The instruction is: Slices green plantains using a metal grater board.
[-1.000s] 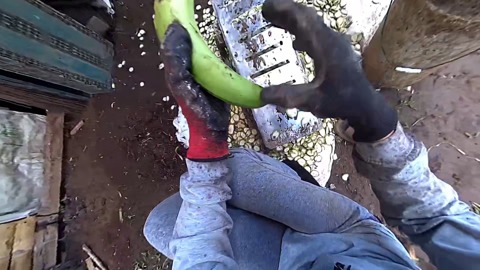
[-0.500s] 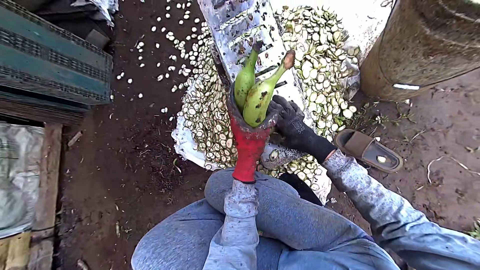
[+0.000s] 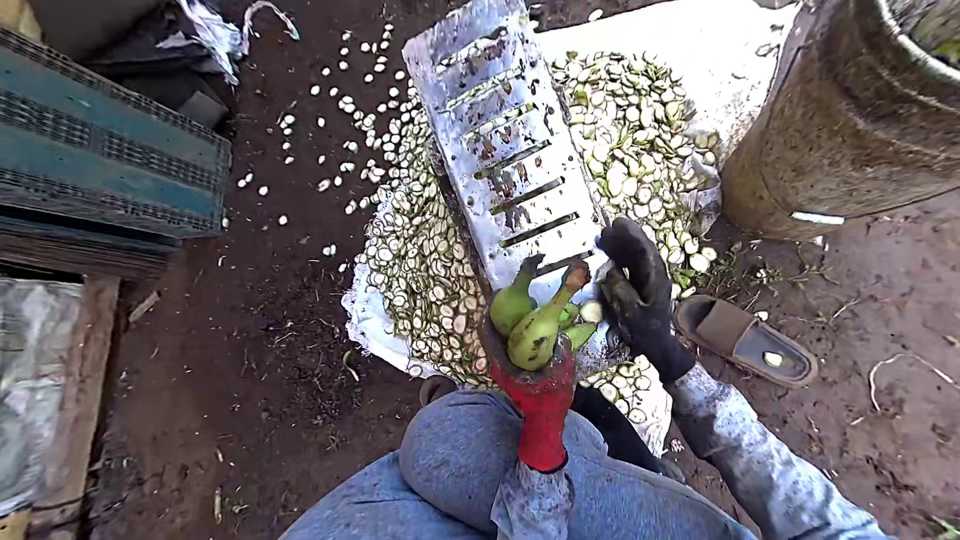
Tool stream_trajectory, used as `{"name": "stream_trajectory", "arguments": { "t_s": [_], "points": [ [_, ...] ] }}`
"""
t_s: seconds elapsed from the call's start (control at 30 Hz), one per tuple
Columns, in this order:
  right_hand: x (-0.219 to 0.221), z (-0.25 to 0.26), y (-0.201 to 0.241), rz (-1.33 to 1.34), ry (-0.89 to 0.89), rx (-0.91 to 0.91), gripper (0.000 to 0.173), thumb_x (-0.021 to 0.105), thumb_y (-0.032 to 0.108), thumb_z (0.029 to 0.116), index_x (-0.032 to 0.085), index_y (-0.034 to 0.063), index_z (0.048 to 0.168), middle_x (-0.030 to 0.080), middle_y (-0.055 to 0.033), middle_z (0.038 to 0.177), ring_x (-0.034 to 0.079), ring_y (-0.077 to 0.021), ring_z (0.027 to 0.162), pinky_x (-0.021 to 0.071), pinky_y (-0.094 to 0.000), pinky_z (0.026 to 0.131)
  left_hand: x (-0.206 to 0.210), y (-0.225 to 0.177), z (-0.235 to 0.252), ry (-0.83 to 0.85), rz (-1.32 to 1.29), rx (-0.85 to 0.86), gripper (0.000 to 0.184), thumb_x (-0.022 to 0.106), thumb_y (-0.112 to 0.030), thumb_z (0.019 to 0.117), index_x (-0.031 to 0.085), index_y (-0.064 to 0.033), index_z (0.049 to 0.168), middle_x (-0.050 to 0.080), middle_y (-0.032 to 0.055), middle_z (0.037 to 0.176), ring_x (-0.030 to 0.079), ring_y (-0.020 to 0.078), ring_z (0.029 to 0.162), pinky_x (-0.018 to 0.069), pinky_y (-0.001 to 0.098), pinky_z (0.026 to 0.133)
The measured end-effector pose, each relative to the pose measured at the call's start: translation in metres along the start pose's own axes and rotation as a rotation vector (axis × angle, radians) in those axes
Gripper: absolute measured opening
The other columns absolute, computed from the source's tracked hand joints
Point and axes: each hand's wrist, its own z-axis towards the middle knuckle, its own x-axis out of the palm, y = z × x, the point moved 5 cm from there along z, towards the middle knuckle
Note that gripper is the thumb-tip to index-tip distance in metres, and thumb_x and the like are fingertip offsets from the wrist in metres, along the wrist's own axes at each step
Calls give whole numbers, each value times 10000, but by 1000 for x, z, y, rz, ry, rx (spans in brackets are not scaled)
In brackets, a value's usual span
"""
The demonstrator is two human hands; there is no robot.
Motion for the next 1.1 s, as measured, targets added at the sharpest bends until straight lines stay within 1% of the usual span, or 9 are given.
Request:
{"name": "stream_trajectory", "arguments": {
  "t_s": [0.13, 0.23, 0.33, 0.43, 0.5, 0.67, 0.87, 0.97, 1.1],
  "points": [
    [5, -3, -12, -84, -71, -87, 402, 530, 21, 965, 550, -104, 1347, 619, -215, 1352, 615, -232, 1253, 503, -368, 1090, 46, 3, 104, 68, 41, 229, 848, 805, -113, 764, 385, 140, 1456, 570, 247, 1369, 598, 196, 1240, 476, 306, 1076],
    [6, -3, -13, -115, -72, -85, 392, 539, 25, 946, 593, -69, 1323, 636, -191, 1340, 615, -228, 1253, 501, -371, 1087, 70, 3, 165, 102, -5, 187, 862, 778, -65, 743, 372, 135, 1477, 580, 230, 1367, 604, 171, 1214, 482, 259, 1047],
    [4, -5, -13, -74, -92, -62, 385, 552, 23, 938, 610, -63, 1309, 636, -186, 1345, 612, -229, 1265, 507, -379, 1086, 42, 0, 110, 309, 58, 100, 906, 804, -116, 814, 305, -3, 1562, 561, 154, 1414, 601, 180, 1227, 520, 347, 1032],
    [7, -8, -13, -89, -106, -52, 385, 542, 43, 954, 616, -39, 1324, 644, -162, 1348, 609, -223, 1272, 508, -386, 1084, 12, 14, 68, 193, 22, 111, 873, 810, -113, 702, 408, 163, 1426, 631, 192, 1278, 631, 74, 1147, 516, 236, 1010],
    [9, -7, -15, -130, -130, -47, 369, 542, 38, 950, 641, -34, 1297, 667, -158, 1312, 628, -212, 1239, 521, -361, 1061, 23, 23, 91, 173, 31, 98, 868, 787, -105, 700, 400, 169, 1428, 622, 209, 1281, 629, 83, 1142, 510, 240, 1003],
    [9, -6, -15, -18, -88, -49, 364, 540, 52, 950, 620, -118, 1262, 646, -221, 1301, 625, -234, 1231, 526, -344, 1059, 72, 18, 154, 254, 40, 112, 960, 807, -84, 801, 280, -87, 1603, 538, 164, 1464, 594, 268, 1261, 527, 448, 1031],
    [12, -3, -10, -57, -54, -60, 346, 599, 123, 968, 622, -14, 1285, 661, -113, 1293, 643, -141, 1174, 551, -287, 999, 23, 26, 67, 30, -113, 73, 825, 827, -225, 724, 482, 190, 1348, 632, 235, 1275, 630, 119, 1179, 512, 255, 1049],
    [16, -3, -9, -99, -36, -68, 365, 608, 105, 951, 610, -19, 1295, 656, -115, 1305, 638, -137, 1191, 548, -278, 1009, 44, 35, 115, 5, -53, 141, 747, 827, -218, 706, 559, 142, 1304, 686, 216, 1193, 676, 147, 1102, 547, 303, 994],
    [20, -4, -9, -144, -34, -58, 357, 606, 114, 954, 624, -17, 1286, 654, -109, 1316, 611, -126, 1234, 513, -270, 1049, 90, 22, 203, 182, -49, 135, 912, 861, -43, 719, 430, -48, 1522, 579, 192, 1415, 622, 300, 1232, 543, 480, 1014]
  ]
}}
